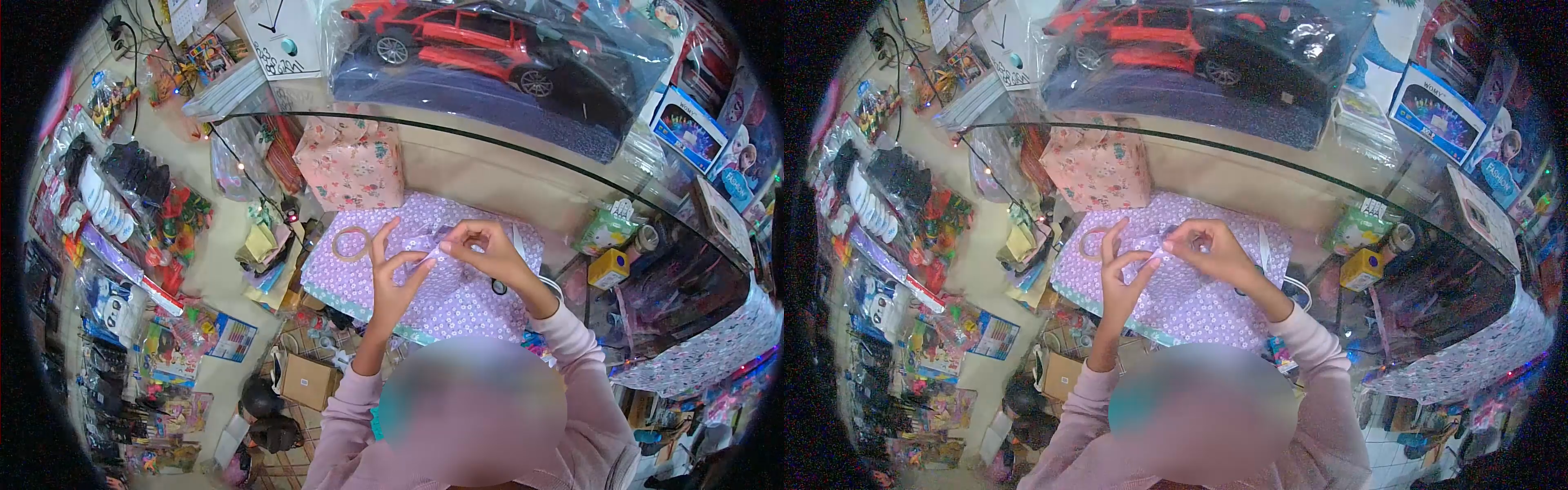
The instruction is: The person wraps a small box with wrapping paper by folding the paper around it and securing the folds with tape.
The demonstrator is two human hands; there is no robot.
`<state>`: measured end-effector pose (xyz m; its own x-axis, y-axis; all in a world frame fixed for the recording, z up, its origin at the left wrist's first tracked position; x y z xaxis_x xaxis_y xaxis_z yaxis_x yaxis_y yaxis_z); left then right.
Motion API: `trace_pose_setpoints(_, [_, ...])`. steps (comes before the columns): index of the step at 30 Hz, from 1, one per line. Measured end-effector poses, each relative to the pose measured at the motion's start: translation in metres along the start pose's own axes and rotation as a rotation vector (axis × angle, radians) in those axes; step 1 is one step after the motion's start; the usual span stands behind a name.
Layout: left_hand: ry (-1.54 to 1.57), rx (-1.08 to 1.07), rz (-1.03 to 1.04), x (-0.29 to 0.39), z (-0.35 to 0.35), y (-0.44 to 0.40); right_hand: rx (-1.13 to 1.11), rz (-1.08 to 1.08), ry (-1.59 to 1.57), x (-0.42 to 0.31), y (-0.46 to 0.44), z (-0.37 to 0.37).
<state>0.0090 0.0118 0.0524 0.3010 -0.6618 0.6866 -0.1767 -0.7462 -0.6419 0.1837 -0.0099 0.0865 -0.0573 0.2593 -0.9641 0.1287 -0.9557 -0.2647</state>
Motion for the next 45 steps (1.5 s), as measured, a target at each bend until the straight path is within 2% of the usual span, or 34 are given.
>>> trace_pose_setpoints(6, [-0.005,-0.015,0.011,0.002,0.004,0.000,-0.030,0.092,-0.079,0.004,-0.004,-0.002])
trace_pose_setpoints(12, [-0.063,0.041,0.046,0.003,0.005,0.004,-0.080,0.088,-0.023,0.010,-0.009,-0.005])
trace_pose_setpoints(16, [-0.151,0.087,0.071,0.007,0.000,0.004,-0.070,-0.008,0.072,0.005,-0.009,-0.003])
trace_pose_setpoints(24, [-0.025,0.132,0.007,-0.008,0.003,0.008,-0.133,-0.226,0.374,-0.011,-0.002,0.007])
trace_pose_setpoints(30, [-0.054,0.126,0.008,-0.005,0.003,0.010,-0.175,-0.307,0.376,-0.012,-0.002,0.006])
trace_pose_setpoints(33, [-0.007,0.107,0.024,-0.007,0.004,0.009,-0.198,-0.238,0.363,-0.008,-0.001,0.005])
trace_pose_setpoints(37, [0.092,0.024,-0.010,-0.003,0.007,0.006,-0.110,-0.173,0.204,0.006,0.000,0.005])
trace_pose_setpoints(40, [0.336,0.024,-0.146,-0.008,0.010,0.006,-0.061,-0.102,0.085,0.012,0.002,0.006])
trace_pose_setpoints(45, [0.297,-0.052,-0.065,-0.014,0.008,0.007,-0.026,-0.090,0.115,0.015,0.004,0.006])
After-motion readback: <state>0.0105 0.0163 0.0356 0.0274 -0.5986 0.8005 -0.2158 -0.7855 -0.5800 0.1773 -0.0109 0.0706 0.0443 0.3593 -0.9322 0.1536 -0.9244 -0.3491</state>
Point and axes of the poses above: each hand's wrist, its own y-axis away from the middle knuckle, its own z-axis out of the palm, x = y × z, the point moved 5 cm from there along -y, towards the middle knuckle, and after that the axes turned 10 degrees about -y, right-handed, at the moved point
